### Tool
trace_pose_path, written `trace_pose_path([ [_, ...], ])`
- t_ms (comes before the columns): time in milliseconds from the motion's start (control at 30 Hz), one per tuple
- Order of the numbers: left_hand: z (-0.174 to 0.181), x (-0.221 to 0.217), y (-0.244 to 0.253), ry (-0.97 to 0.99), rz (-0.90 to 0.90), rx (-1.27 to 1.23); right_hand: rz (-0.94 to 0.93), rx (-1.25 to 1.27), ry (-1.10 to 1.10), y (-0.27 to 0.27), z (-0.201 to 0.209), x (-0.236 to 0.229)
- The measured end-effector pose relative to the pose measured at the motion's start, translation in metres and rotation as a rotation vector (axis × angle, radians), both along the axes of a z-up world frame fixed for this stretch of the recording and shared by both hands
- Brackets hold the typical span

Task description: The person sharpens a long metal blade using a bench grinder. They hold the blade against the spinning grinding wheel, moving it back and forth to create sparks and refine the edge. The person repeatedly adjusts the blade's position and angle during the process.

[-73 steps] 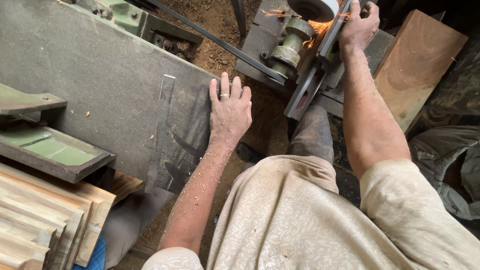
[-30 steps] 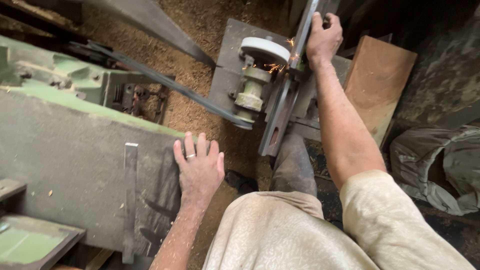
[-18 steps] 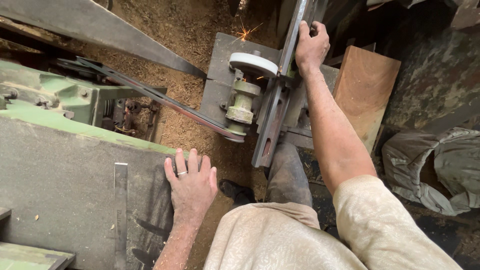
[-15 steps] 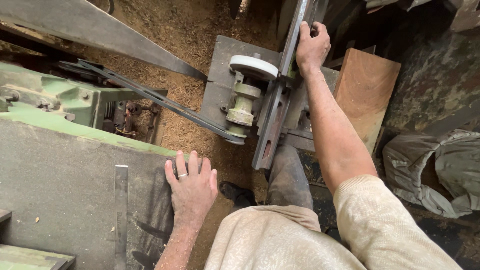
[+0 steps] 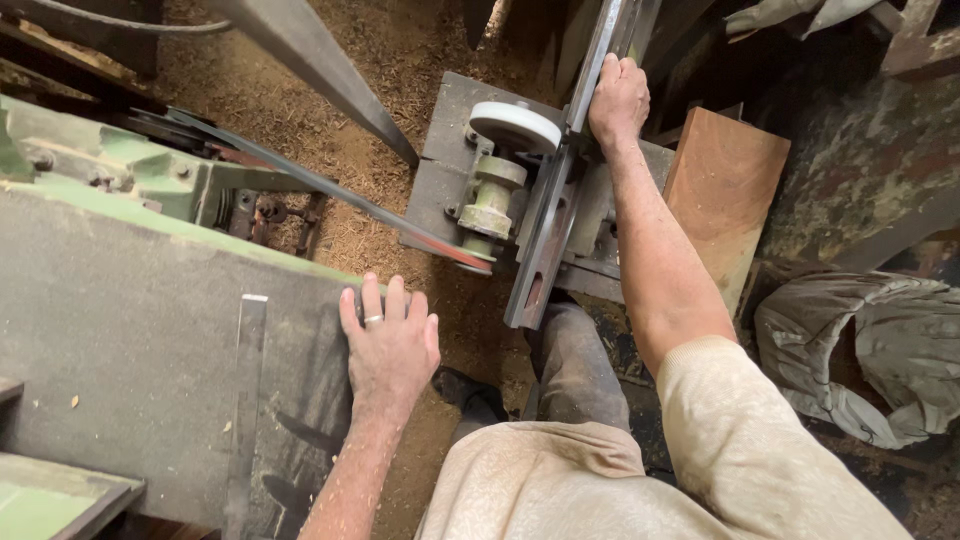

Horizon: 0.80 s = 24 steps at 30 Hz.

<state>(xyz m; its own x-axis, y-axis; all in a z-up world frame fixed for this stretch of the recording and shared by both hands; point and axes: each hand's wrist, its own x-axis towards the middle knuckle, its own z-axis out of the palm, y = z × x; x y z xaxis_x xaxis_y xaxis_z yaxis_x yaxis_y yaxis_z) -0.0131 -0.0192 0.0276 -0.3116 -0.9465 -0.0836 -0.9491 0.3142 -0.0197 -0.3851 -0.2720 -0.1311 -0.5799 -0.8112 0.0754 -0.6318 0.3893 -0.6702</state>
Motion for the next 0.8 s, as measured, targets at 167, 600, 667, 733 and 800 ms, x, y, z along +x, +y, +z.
trace_pose_path([
  [167, -0.002, 0.002, 0.004, 0.032, 0.009, -0.006, 0.002, 0.035, 0.014, 0.011, -0.011, 0.001],
  [600, -0.006, 0.007, 0.013, 0.095, -0.007, -0.077, 0.064, 0.027, 0.018, 0.118, -0.022, 0.053],
  [667, -0.007, 0.008, 0.014, 0.100, -0.009, -0.085, 0.079, 0.014, 0.030, 0.145, -0.020, 0.067],
  [733, -0.008, 0.008, 0.015, 0.104, -0.012, -0.096, 0.102, 0.023, 0.020, 0.169, -0.017, 0.081],
  [800, -0.010, 0.009, 0.017, 0.106, -0.016, -0.106, 0.100, 0.032, -0.004, 0.194, -0.015, 0.094],
])
